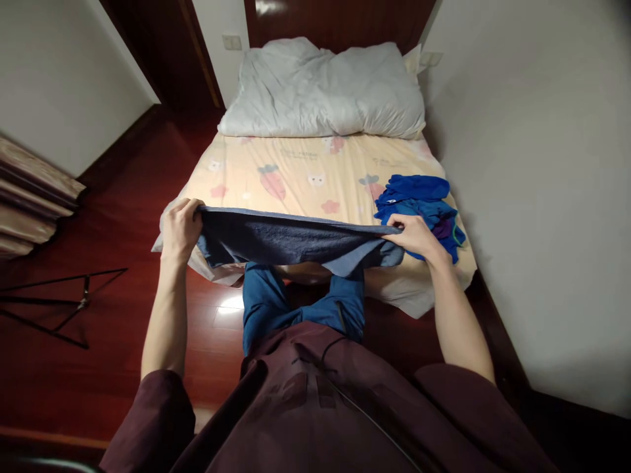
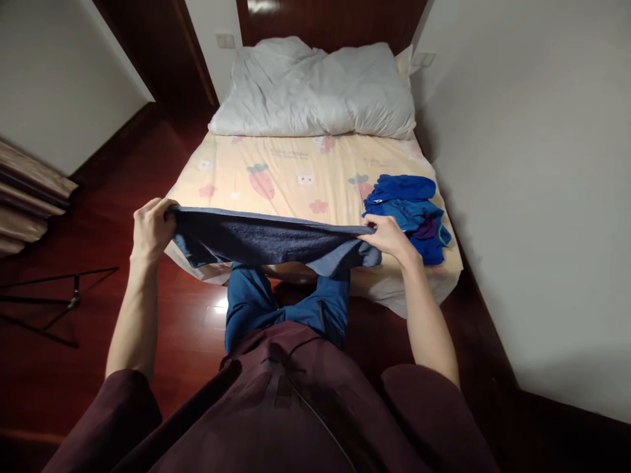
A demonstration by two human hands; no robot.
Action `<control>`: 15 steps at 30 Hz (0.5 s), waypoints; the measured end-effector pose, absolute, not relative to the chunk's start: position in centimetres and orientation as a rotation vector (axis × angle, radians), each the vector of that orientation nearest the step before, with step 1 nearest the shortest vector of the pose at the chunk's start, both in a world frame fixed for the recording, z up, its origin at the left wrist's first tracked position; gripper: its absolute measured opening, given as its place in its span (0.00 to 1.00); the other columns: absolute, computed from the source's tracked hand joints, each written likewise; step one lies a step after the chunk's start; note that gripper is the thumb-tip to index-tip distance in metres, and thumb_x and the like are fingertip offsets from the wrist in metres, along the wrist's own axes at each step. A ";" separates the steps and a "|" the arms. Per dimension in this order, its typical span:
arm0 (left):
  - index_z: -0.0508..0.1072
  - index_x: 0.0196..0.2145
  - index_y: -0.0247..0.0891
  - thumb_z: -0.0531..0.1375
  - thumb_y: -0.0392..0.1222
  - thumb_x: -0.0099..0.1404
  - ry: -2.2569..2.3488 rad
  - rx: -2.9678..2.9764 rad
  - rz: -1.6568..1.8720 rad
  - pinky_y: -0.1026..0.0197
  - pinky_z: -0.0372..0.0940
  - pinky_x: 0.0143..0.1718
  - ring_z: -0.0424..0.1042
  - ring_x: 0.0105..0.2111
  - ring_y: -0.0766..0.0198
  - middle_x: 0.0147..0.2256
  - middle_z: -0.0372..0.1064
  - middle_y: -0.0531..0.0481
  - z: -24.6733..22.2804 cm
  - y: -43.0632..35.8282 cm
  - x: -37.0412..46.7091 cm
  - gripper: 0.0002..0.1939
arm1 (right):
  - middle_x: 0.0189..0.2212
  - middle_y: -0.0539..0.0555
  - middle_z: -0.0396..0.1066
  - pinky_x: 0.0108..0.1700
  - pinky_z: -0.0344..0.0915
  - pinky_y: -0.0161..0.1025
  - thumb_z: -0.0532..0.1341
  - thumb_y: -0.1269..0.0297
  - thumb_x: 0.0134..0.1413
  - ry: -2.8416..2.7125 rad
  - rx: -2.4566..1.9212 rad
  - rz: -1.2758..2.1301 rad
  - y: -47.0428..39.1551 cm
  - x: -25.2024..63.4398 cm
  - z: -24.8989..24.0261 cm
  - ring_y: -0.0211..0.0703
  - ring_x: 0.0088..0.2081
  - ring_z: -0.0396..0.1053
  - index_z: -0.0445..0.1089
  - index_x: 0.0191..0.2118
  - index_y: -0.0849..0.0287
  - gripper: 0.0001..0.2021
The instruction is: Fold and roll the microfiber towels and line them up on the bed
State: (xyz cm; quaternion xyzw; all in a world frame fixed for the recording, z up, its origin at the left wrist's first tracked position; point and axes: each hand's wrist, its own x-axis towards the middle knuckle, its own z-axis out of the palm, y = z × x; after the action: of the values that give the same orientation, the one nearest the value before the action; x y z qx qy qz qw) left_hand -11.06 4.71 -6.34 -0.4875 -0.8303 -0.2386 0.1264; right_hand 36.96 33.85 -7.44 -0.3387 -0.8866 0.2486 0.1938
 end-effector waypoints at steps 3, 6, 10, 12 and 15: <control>0.77 0.45 0.40 0.53 0.32 0.61 -2.332 -1.581 -0.732 0.59 0.66 0.48 0.73 0.44 0.60 0.45 0.76 0.47 -6.2 3.9 -12.5 0.18 | 0.21 0.48 0.66 0.30 0.55 0.35 0.68 0.47 0.50 -2.428 -0.980 0.621 34.2 37.5 -7.3 0.39 0.26 0.62 0.65 0.23 0.56 0.20; 0.78 0.45 0.37 0.52 0.34 0.60 -2.224 -1.755 -0.845 0.57 0.67 0.50 0.74 0.45 0.62 0.45 0.77 0.47 -6.6 2.9 -14.0 0.20 | 0.23 0.50 0.69 0.30 0.57 0.36 0.70 0.41 0.48 -2.449 -0.998 0.627 34.4 38.2 -7.4 0.41 0.27 0.65 0.67 0.24 0.57 0.23; 0.81 0.42 0.37 0.51 0.34 0.59 -2.233 -1.727 -0.929 0.58 0.67 0.47 0.75 0.44 0.63 0.43 0.78 0.50 -7.4 1.7 -15.3 0.21 | 0.27 0.53 0.75 0.32 0.63 0.38 0.70 0.33 0.44 -2.537 -1.016 0.760 35.0 39.6 -7.4 0.45 0.30 0.70 0.73 0.26 0.57 0.28; 0.82 0.41 0.38 0.52 0.34 0.58 -2.252 -1.639 -0.958 0.60 0.67 0.44 0.76 0.41 0.63 0.40 0.79 0.51 -7.8 1.6 -15.8 0.20 | 0.27 0.54 0.76 0.33 0.64 0.38 0.70 0.31 0.42 -2.555 -1.037 0.789 35.6 40.1 -7.4 0.47 0.31 0.72 0.75 0.27 0.57 0.29; 0.82 0.43 0.37 0.55 0.36 0.62 -2.288 -1.558 -0.962 0.62 0.66 0.44 0.76 0.40 0.62 0.40 0.80 0.50 -7.9 2.1 -16.5 0.17 | 0.26 0.55 0.77 0.33 0.65 0.39 0.71 0.32 0.42 -2.495 -1.112 0.694 36.9 40.3 -7.6 0.47 0.30 0.73 0.77 0.29 0.57 0.29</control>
State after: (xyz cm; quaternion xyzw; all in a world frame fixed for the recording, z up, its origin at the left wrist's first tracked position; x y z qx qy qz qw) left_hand -16.45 2.12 -7.86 -0.5285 -0.7765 -0.3265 0.1054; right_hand 40.33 36.85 -7.62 -0.3893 -0.8738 0.2431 0.1609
